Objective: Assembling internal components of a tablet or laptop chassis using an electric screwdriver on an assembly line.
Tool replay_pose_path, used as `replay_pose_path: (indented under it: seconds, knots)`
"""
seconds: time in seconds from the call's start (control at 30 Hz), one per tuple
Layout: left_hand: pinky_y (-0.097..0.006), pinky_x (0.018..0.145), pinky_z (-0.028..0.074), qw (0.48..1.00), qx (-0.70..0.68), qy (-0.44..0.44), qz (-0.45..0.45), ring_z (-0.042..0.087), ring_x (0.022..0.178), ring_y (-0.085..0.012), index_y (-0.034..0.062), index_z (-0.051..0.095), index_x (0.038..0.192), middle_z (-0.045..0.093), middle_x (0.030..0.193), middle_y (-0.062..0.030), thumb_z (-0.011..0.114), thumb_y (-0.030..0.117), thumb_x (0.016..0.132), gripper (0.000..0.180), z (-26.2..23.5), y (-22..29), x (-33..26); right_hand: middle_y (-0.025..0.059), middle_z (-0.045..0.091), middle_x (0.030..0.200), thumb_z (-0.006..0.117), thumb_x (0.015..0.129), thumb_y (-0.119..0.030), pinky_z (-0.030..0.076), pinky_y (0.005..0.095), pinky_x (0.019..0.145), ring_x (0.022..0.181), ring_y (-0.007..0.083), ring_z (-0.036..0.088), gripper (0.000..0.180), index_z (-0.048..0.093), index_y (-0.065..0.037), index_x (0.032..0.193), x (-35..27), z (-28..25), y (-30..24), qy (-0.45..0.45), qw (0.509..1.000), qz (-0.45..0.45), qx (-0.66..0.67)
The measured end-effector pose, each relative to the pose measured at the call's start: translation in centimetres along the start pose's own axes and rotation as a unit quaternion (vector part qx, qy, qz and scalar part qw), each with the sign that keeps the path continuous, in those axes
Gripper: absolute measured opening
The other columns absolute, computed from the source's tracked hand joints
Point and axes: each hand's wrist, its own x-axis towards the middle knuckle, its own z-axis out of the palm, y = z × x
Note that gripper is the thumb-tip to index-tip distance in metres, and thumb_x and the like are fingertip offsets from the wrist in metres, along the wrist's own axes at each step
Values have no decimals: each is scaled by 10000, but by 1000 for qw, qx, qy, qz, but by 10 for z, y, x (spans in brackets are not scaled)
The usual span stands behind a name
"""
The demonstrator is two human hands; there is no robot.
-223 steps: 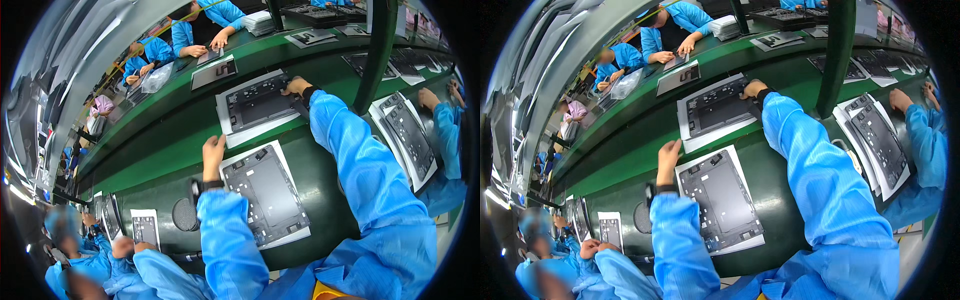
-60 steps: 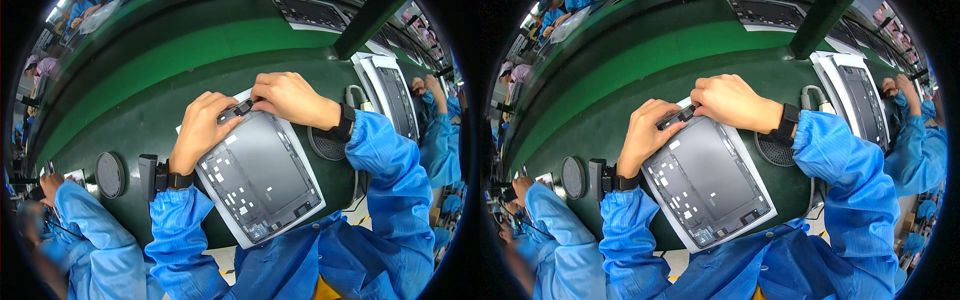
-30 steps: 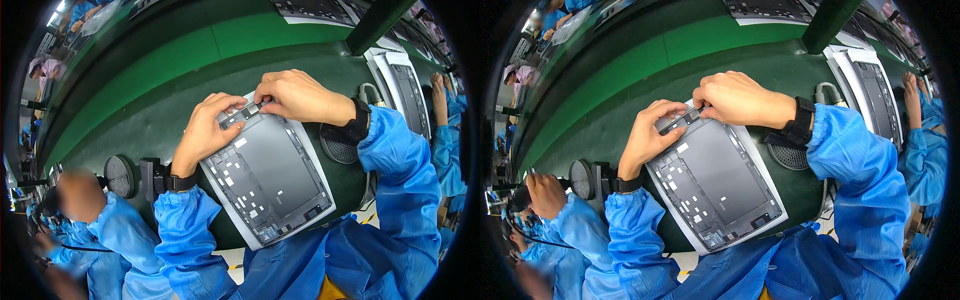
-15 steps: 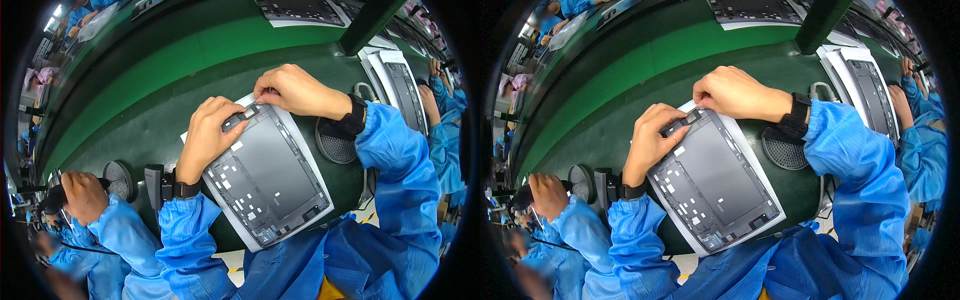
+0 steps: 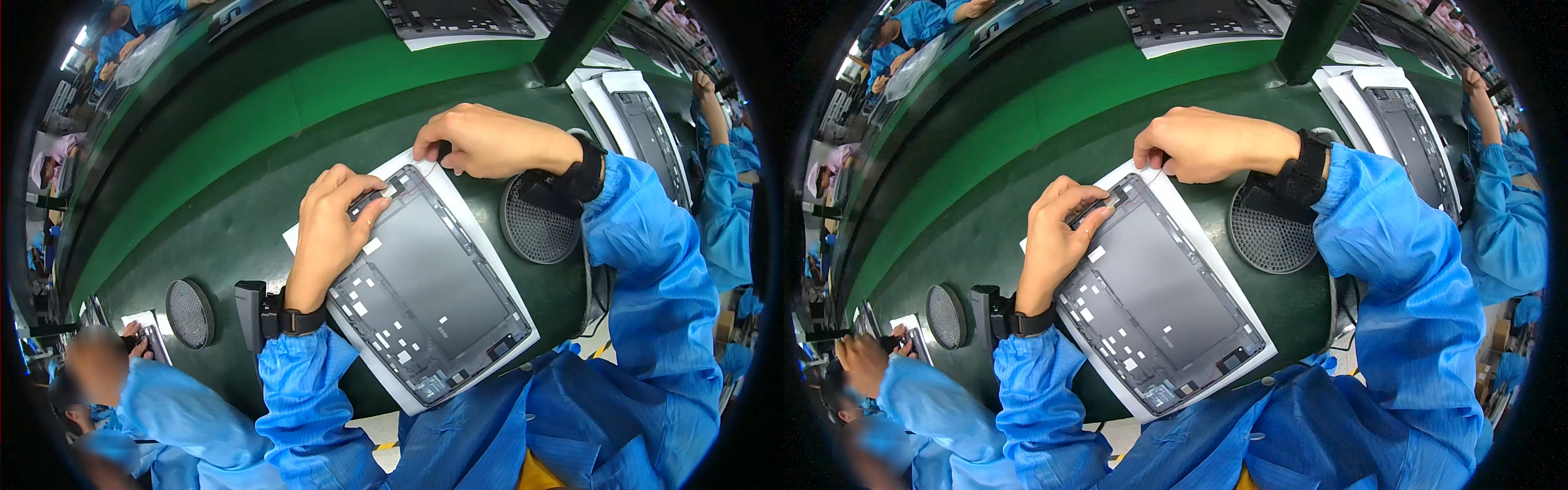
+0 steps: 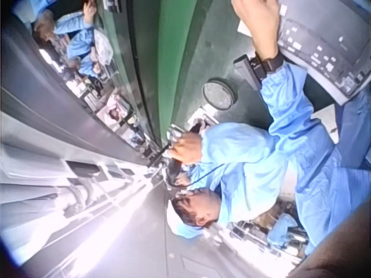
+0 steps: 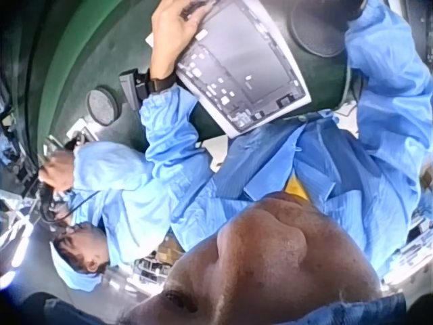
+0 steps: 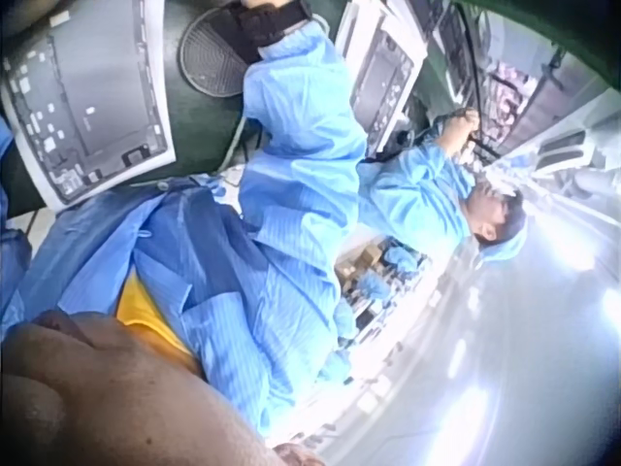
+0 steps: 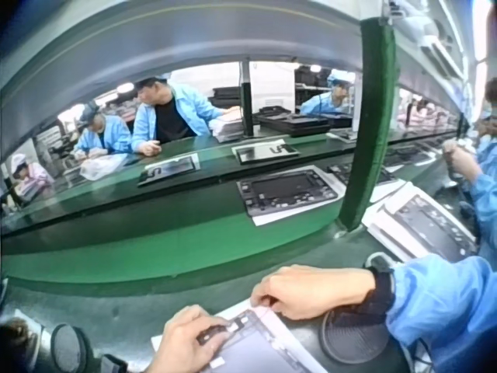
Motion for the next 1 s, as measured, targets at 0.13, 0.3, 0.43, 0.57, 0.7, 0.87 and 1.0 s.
replay_pose_path:
  seconds: [0.13,0.3,0.43,0.57,0.7,0.87,1.0]
  knots:
    - [-271,619,427,998,-39,-4,-42,518,673,-163,21,644,871,559,736,-67,724,27,657,229,-1,1,0,89,586,749,620,725,-38,450,333,655,717,232,582,200,608,-14,923,-5,-9,-10,-72,992,108,4]
    - [-266,627,425,997,-48,-8,-58,506,671,-150,13,642,877,571,738,-57,719,22,661,229,0,2,3,76,546,755,594,777,-92,467,312,612,663,193,568,174,608,-2,925,-10,-1,7,-90,995,44,-29]
    - [-269,625,437,991,-110,-5,-76,536,650,-150,4,638,885,606,738,-70,686,29,695,197,-3,-9,0,67,558,801,449,886,-126,519,264,514,629,127,565,212,600,4,960,-14,-22,-8,-131,969,169,126]
    - [-245,634,440,986,-123,-4,-109,545,663,-116,-4,636,913,643,756,-70,619,38,771,149,-6,-13,0,61,574,842,447,889,-111,525,261,536,661,116,569,226,594,-1,1020,-13,-35,4,-50,968,209,133]
    - [-225,655,450,966,-213,-22,-145,573,740,-92,-7,617,975,660,795,-65,537,63,842,170,-8,-20,0,69,555,828,526,845,-70,519,258,562,660,123,573,219,576,-5,1049,-10,-25,-3,-80,973,190,106]
    - [-239,770,446,948,-260,-50,-176,569,823,-113,-22,578,1035,643,872,-69,520,58,865,196,-16,-14,1,85,544,888,610,784,-61,512,246,538,599,136,568,245,587,-12,1023,-1,-23,14,-11,981,171,94]
    - [-243,782,444,947,-269,-51,-167,567,842,-111,-18,578,1034,644,880,-73,510,61,871,193,-17,-20,-3,72,537,858,680,737,-103,510,245,526,665,137,576,212,626,-15,922,-1,-25,13,-92,976,185,73]
